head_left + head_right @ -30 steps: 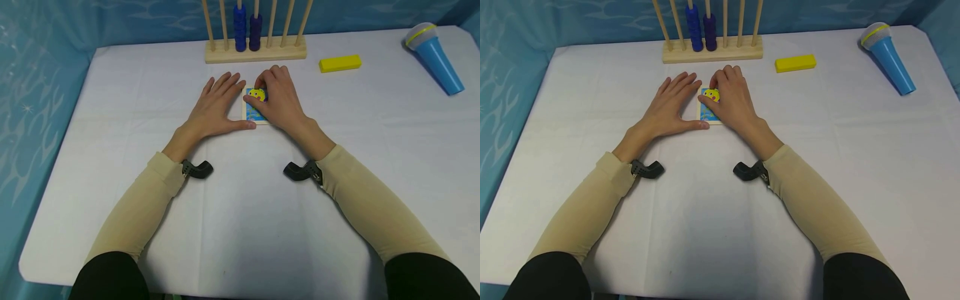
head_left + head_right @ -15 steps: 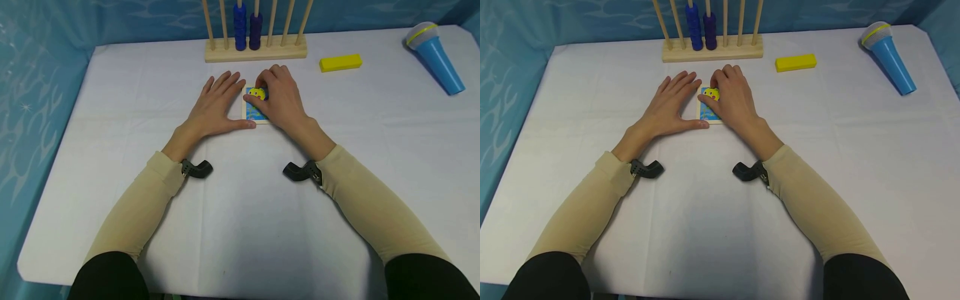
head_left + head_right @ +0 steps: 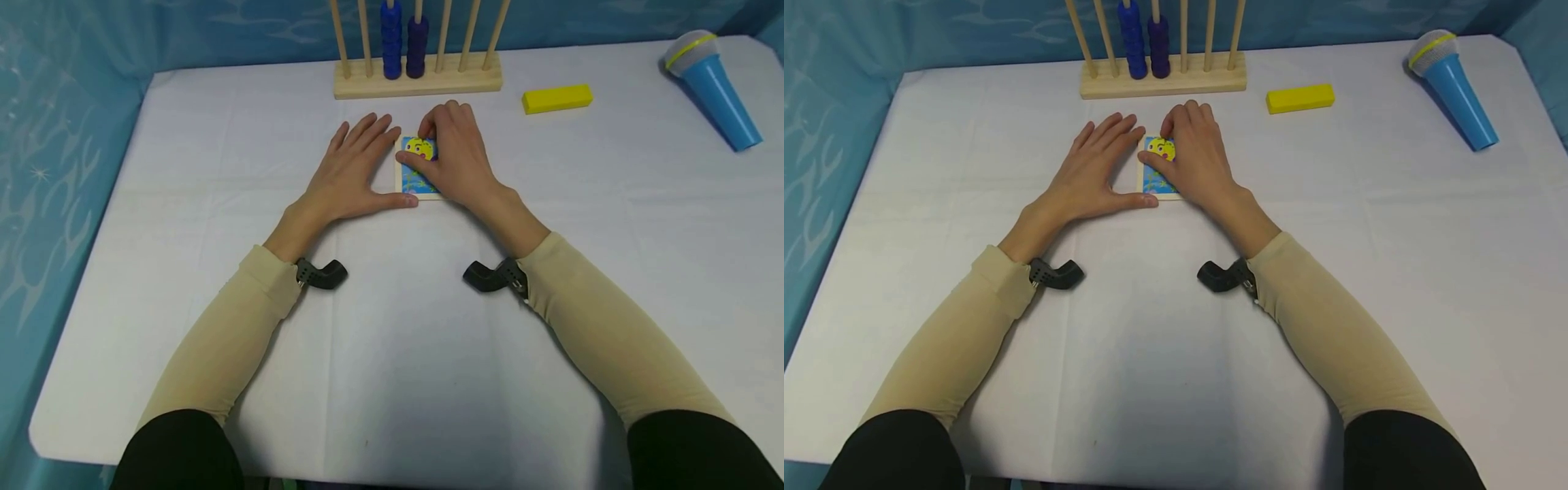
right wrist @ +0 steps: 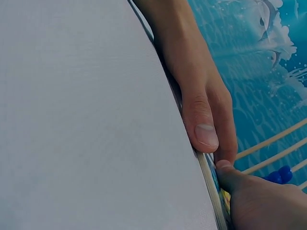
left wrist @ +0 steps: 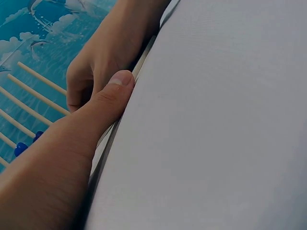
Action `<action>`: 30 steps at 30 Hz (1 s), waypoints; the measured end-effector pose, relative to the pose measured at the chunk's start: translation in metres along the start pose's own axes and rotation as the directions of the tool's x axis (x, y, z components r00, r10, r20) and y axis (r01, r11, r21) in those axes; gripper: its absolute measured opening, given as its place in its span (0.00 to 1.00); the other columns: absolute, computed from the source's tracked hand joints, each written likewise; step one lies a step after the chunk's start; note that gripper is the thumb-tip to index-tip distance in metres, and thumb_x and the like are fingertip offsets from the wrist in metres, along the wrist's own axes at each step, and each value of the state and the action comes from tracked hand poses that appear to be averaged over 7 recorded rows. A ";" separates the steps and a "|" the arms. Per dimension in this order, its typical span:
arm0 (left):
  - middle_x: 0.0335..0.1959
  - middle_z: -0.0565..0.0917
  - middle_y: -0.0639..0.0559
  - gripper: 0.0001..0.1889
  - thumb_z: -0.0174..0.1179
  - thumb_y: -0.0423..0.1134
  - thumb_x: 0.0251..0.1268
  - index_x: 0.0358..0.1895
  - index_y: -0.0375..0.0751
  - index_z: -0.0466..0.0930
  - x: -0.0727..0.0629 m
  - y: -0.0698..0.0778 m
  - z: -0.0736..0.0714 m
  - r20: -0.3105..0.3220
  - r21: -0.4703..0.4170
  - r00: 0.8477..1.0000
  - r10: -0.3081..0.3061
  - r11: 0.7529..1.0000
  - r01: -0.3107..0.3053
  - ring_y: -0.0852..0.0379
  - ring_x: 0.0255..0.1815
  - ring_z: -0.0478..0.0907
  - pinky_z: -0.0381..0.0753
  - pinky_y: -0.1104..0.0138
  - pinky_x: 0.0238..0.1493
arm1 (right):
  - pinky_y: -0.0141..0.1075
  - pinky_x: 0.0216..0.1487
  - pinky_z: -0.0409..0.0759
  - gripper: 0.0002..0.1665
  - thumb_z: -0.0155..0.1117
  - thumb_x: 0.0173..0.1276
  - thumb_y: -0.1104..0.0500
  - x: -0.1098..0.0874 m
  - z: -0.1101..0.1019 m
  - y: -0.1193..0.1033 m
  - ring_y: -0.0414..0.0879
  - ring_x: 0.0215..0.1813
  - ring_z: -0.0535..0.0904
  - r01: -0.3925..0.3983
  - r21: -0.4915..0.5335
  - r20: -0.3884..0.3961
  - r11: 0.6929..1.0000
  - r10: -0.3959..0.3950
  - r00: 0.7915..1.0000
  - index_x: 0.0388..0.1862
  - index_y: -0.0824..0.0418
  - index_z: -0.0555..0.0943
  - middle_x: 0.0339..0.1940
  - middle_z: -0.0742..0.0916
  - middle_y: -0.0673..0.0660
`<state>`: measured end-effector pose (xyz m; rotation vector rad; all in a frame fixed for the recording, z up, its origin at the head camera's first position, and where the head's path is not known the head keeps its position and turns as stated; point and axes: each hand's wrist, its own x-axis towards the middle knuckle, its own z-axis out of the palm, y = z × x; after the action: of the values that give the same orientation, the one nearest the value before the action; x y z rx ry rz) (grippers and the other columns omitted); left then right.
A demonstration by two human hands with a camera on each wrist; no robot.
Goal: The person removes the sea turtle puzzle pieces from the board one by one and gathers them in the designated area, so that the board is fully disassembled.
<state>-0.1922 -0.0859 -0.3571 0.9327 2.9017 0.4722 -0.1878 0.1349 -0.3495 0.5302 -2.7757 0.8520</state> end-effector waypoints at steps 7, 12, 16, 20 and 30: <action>0.89 0.47 0.56 0.60 0.59 0.82 0.58 0.87 0.52 0.51 -0.002 -0.002 -0.001 0.004 -0.003 1.000 -0.007 1.000 0.007 0.57 0.90 0.35 0.29 0.53 0.88 | 0.45 0.54 0.68 0.26 0.75 0.71 0.46 0.002 0.002 -0.001 0.58 0.52 0.70 0.018 0.047 0.012 0.999 -0.018 1.000 0.49 0.67 0.79 0.44 0.81 0.63; 0.89 0.47 0.56 0.60 0.59 0.81 0.58 0.87 0.53 0.51 -0.001 -0.002 0.000 0.004 -0.005 1.000 -0.005 1.000 0.005 0.57 0.90 0.35 0.29 0.53 0.88 | 0.45 0.55 0.68 0.28 0.75 0.70 0.45 0.000 0.002 -0.001 0.58 0.53 0.69 0.010 0.043 0.001 0.999 -0.010 1.000 0.50 0.68 0.80 0.45 0.81 0.64; 0.89 0.47 0.57 0.60 0.59 0.82 0.58 0.87 0.53 0.51 0.000 -0.001 0.001 0.004 -0.005 1.000 0.000 1.000 0.000 0.57 0.90 0.35 0.28 0.53 0.88 | 0.46 0.55 0.68 0.28 0.76 0.70 0.44 -0.002 0.000 -0.001 0.60 0.53 0.68 0.003 0.018 -0.015 1.000 -0.003 1.000 0.48 0.68 0.82 0.45 0.79 0.65; 0.89 0.46 0.57 0.59 0.58 0.82 0.59 0.87 0.53 0.50 0.001 0.000 0.001 0.007 0.000 1.000 0.002 1.000 -0.002 0.57 0.90 0.34 0.28 0.53 0.88 | 0.46 0.55 0.68 0.28 0.75 0.70 0.43 -0.004 -0.002 -0.002 0.60 0.54 0.68 0.000 -0.001 -0.023 1.000 0.000 1.000 0.48 0.68 0.82 0.45 0.79 0.64; 0.89 0.46 0.57 0.59 0.58 0.82 0.59 0.87 0.53 0.50 0.003 0.003 0.000 0.011 -0.007 1.000 0.010 1.000 -0.010 0.57 0.90 0.34 0.28 0.53 0.88 | 0.45 0.54 0.67 0.30 0.76 0.69 0.42 -0.005 -0.004 0.000 0.60 0.52 0.68 0.004 0.001 -0.045 1.000 -0.004 0.999 0.48 0.68 0.82 0.45 0.78 0.65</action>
<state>-0.1931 -0.0819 -0.3559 0.9466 2.8850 0.4764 -0.1829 0.1383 -0.3479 0.5105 -2.7330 0.8540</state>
